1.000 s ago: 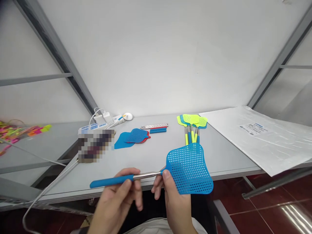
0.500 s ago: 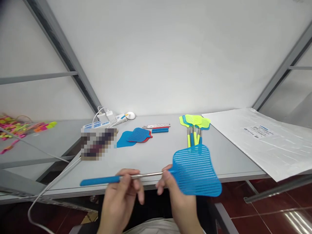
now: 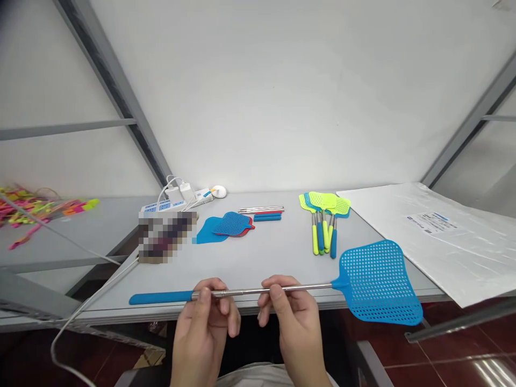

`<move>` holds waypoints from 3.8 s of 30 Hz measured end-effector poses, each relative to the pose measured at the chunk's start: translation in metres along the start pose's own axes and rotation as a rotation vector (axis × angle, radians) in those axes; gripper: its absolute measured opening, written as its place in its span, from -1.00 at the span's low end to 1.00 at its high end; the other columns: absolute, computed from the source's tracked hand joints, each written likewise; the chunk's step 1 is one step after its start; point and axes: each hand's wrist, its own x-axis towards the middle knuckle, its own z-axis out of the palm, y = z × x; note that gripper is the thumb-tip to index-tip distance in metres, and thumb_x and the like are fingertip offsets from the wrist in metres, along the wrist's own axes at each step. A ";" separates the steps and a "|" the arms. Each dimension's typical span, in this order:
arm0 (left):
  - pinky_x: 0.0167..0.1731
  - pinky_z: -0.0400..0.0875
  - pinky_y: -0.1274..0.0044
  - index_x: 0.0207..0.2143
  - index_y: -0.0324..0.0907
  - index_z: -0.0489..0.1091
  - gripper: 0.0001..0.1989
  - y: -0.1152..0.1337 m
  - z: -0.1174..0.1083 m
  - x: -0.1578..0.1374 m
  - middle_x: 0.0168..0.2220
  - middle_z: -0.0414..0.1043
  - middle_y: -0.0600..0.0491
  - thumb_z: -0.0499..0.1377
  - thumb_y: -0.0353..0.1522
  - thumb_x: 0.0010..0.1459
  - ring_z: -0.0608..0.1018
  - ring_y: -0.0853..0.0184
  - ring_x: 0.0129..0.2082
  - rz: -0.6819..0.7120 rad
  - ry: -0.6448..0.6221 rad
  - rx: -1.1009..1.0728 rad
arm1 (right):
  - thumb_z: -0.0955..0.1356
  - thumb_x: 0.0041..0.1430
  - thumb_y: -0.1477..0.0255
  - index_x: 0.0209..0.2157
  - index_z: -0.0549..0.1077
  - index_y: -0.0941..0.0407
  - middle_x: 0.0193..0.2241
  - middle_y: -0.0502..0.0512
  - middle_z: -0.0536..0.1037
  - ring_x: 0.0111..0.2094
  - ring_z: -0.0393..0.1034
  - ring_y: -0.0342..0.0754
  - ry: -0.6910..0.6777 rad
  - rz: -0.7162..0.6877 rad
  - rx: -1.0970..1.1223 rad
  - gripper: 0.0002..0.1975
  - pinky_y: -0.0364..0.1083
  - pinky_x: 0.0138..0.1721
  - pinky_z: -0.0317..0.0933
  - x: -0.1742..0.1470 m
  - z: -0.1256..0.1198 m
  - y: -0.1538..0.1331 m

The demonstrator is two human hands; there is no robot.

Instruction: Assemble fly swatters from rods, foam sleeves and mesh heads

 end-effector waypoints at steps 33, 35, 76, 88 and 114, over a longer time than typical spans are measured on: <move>-0.59 0.22 0.63 -0.31 -0.22 0.45 -0.69 -0.002 -0.009 0.006 -0.60 0.06 0.22 0.21 -0.13 0.22 0.25 0.55 -0.66 0.069 0.087 -0.130 | 0.36 0.27 0.24 -0.26 0.56 0.09 -0.58 -0.01 0.42 -0.55 0.32 -0.17 -0.121 -0.037 -0.069 -0.78 -0.15 -0.47 0.21 0.005 -0.016 0.006; -0.60 0.22 0.64 -0.31 -0.22 0.45 -0.72 0.012 -0.016 0.012 -0.59 0.03 0.22 0.21 -0.16 0.23 0.22 0.56 -0.66 0.127 0.154 -0.141 | 0.36 0.26 0.27 -0.28 0.56 0.09 -0.60 -0.03 0.38 -0.55 0.29 -0.19 -0.023 -0.051 -0.057 -0.80 -0.16 -0.47 0.21 0.011 -0.025 -0.002; -0.66 0.13 0.64 -0.36 -0.17 0.37 -0.73 -0.005 0.036 0.017 -0.64 -0.02 0.24 0.16 -0.16 0.28 0.09 0.52 -0.68 0.164 0.186 -0.227 | 0.45 0.14 0.20 -0.35 0.52 0.12 -0.63 -0.09 0.33 -0.60 0.19 -0.23 0.036 0.069 0.222 -0.74 -0.19 -0.56 0.13 0.027 -0.012 0.006; -0.67 0.12 0.66 -0.31 -0.19 0.43 -0.72 -0.005 0.030 0.015 -0.63 0.00 0.25 0.20 -0.14 0.24 0.09 0.56 -0.69 0.110 0.172 -0.254 | 0.41 0.21 0.33 -0.29 0.52 0.08 -0.58 -0.05 0.43 -0.52 0.32 -0.18 -0.031 -0.076 0.059 -0.89 -0.16 -0.47 0.29 0.025 -0.036 -0.016; -0.67 0.01 0.68 -0.34 -0.24 0.58 -0.61 -0.038 0.029 -0.006 -0.69 -0.07 0.25 0.31 -0.06 0.07 0.03 0.57 -0.68 -0.178 -0.088 -0.253 | 0.49 0.04 0.51 -0.40 0.51 0.04 -0.42 -0.01 0.45 -0.58 0.41 -0.14 -0.284 -0.056 0.006 -0.88 -0.14 -0.65 0.27 0.010 -0.002 -0.009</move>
